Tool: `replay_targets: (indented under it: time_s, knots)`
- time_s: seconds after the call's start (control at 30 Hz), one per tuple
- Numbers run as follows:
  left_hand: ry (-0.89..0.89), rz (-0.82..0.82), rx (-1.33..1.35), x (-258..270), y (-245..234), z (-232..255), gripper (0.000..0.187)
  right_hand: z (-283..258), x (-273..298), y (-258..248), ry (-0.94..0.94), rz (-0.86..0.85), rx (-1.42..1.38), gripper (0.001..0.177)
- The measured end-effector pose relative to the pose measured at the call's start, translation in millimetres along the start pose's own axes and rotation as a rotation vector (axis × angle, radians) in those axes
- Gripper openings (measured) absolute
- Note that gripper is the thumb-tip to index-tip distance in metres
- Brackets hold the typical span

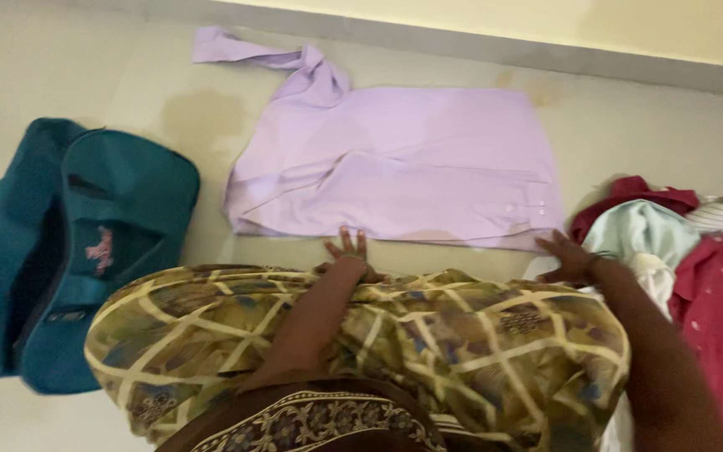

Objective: The person folds a light purple long-sleeved shirt by laying it flat on the floor, smoothing the fabric, folding in the sleeves, and then folding the body of the shirt.

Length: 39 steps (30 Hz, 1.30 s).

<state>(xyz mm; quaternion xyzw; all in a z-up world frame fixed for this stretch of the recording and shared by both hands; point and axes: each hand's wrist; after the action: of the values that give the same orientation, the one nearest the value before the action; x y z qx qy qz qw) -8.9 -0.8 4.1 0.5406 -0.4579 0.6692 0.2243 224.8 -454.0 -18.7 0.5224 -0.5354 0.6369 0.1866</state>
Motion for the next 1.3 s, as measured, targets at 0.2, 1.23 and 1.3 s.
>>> replay_targets:
  time_s: [0.2,1.23,1.3]
  knots:
    - [0.021,0.054,-0.006,-23.9,13.5,3.9,0.141,1.4,41.1,-43.4,-0.04,0.02,-0.229,0.096]
    - [0.096,0.015,-0.025,1.5,22.8,-18.8,0.107,-137.4,-53.7,-18.8,-0.344,0.834,-0.37,0.032]
    - [0.134,0.085,-0.026,1.1,24.5,-21.8,0.095,-132.8,-52.3,-13.3,-0.353,0.894,-0.292,0.03]
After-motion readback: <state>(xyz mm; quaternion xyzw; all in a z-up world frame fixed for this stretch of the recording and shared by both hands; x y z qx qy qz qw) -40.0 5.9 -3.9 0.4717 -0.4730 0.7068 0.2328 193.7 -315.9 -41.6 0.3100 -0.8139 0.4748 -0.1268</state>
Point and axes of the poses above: each hand's wrist, its own x-axis away from the middle knuckle, its own y-axis out of the palm, z = x × y, and after that the axes turned 9 degrees about -z, right-handed
